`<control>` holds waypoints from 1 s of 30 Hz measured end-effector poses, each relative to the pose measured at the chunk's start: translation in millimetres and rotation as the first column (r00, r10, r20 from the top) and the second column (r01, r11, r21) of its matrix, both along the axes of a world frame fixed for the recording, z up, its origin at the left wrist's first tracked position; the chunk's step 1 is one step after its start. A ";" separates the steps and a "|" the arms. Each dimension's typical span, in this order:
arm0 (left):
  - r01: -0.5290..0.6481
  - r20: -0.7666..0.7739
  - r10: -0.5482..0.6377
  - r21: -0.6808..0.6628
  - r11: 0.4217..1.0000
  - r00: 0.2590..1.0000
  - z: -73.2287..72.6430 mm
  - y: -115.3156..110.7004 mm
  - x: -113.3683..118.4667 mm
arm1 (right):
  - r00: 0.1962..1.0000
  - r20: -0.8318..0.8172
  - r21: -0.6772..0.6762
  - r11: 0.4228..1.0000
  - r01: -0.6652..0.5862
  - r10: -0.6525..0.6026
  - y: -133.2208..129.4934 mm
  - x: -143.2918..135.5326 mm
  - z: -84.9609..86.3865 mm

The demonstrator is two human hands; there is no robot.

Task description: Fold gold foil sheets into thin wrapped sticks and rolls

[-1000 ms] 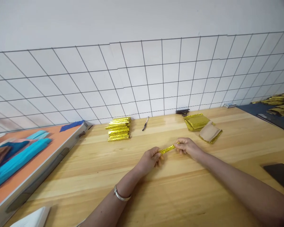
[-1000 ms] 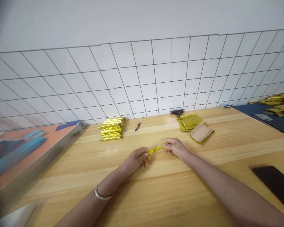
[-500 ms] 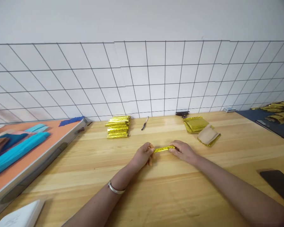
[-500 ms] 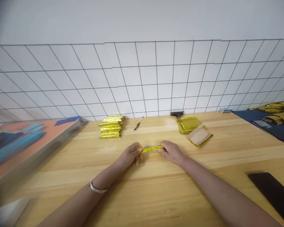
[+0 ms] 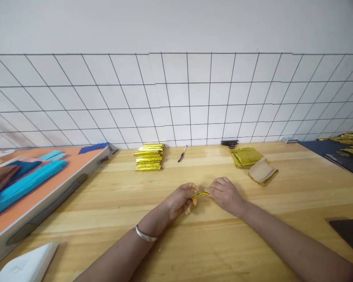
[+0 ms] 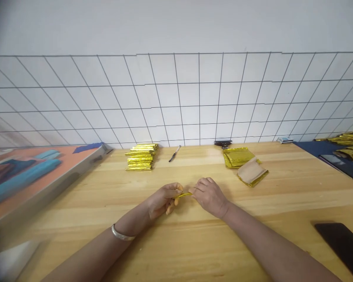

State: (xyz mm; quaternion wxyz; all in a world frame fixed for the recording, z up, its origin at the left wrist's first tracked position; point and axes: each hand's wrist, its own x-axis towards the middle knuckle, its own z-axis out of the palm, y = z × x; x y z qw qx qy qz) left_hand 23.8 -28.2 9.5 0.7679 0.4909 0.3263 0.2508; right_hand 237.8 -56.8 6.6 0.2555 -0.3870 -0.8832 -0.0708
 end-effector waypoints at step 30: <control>-0.221 -0.121 0.348 0.574 0.788 0.930 -14.7 19.6 -11.5 | 0.899 -0.405 -0.560 0.822 -0.102 -0.164 15.1 18.1 -8.4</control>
